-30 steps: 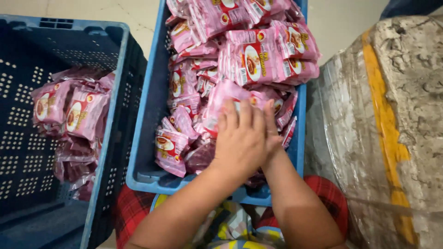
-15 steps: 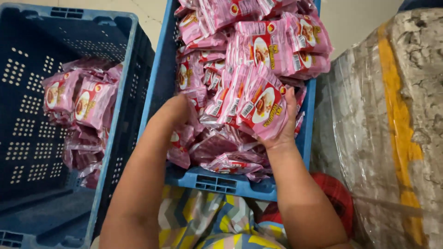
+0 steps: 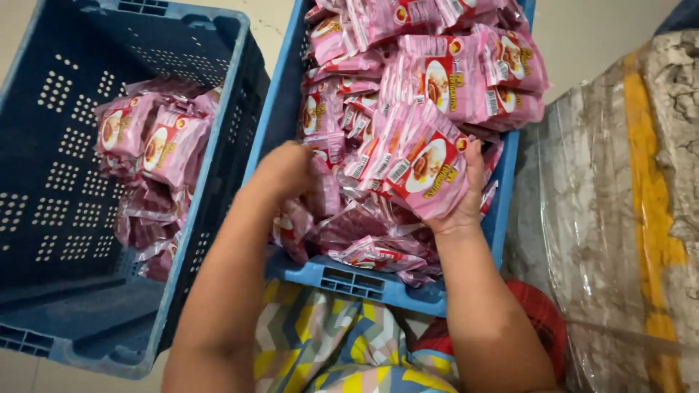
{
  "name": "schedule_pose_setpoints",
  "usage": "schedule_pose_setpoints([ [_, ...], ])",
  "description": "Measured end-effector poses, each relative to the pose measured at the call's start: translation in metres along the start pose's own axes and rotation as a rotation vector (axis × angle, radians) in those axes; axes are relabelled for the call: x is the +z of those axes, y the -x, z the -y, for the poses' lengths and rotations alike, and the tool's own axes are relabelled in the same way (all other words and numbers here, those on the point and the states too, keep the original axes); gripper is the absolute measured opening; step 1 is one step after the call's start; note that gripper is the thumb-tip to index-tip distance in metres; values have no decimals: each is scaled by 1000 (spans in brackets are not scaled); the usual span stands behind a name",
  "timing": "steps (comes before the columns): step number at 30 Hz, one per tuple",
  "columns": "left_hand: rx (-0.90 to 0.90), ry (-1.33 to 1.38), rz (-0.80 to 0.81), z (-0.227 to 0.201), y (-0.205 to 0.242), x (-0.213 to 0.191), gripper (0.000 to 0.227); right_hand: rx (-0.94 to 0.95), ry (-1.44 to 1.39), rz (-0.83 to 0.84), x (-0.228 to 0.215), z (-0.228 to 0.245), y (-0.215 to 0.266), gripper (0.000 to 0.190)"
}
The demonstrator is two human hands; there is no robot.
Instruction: The person sits on the floor and repeatedly picks up pink instant noodle packets from a blue crate, turns them over, and places them back into the same crate. The person handles the packets one at a time, occasionally adjusting their position within the crate.
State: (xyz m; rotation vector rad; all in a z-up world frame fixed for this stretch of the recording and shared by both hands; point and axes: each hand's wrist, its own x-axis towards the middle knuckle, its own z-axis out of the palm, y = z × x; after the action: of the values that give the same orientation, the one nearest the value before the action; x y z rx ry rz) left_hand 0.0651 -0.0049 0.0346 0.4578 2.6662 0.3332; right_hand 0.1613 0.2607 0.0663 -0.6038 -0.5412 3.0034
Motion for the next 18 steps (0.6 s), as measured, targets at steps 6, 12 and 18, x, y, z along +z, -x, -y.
schedule_pose_setpoints([
  [6, -6, 345, -212, -31, 68, -85, 34, 23, 35, -10, 5, 0, 2, 71],
  [12, 186, 876, -247, -17, 74, -114, 40, 61, 100, -49, 8, -9, 4, 77],
  [18, 409, 1021, -96, -48, 69, -143, 33, 124, 128, -50, 0, -11, -1, 82],
])
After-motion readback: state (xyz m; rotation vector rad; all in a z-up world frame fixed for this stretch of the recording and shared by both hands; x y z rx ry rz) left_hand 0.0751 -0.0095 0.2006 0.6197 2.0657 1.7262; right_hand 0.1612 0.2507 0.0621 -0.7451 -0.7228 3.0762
